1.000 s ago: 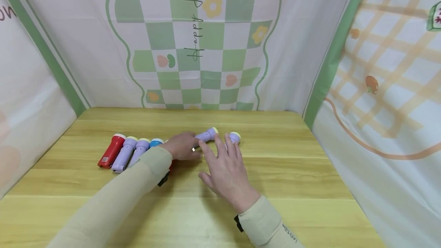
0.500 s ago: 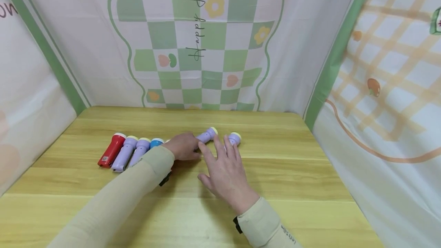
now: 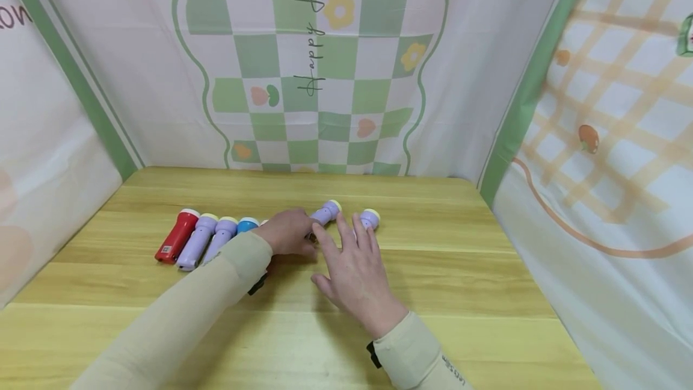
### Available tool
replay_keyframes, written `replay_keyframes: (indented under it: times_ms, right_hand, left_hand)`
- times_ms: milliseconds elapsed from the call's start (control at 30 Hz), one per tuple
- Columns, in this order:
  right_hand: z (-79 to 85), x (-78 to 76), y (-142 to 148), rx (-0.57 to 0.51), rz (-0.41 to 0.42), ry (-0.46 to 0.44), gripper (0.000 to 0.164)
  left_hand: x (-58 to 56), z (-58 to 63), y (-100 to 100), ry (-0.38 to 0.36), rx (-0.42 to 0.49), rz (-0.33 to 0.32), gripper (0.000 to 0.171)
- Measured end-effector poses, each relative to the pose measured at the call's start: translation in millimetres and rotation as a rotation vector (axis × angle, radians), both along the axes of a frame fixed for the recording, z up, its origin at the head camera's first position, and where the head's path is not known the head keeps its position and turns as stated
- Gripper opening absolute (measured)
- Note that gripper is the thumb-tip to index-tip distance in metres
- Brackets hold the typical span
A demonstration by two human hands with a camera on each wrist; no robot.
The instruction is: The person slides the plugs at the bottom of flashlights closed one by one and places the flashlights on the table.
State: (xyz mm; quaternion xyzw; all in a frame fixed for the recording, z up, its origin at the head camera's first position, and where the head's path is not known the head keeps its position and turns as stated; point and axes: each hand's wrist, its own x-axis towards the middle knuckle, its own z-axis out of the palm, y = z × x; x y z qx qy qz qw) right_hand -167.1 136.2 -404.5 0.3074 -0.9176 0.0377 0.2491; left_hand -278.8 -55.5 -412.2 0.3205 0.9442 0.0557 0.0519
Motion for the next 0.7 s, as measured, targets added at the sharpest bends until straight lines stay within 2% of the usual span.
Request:
replay_keyframes:
  times_ms: [100, 300, 700]
  right_hand:
    - [1.0, -0.2, 0, 0.000, -0.007, 0.000, 0.090]
    - [2.4, 0.0, 0, -0.003, -0.020, -0.006, 0.091]
    - [6.7, 0.0, 0, -0.009, -0.019, -0.017, 0.092]
  left_hand:
    - [3.2, 3.3, -1, 0.026, -0.008, -0.010, 0.047]
    - [8.9, 6.7, -3, 0.087, 0.000, -0.013, 0.046]
    - [14.9, 5.2, -14, 0.200, 0.169, -0.030, 0.033]
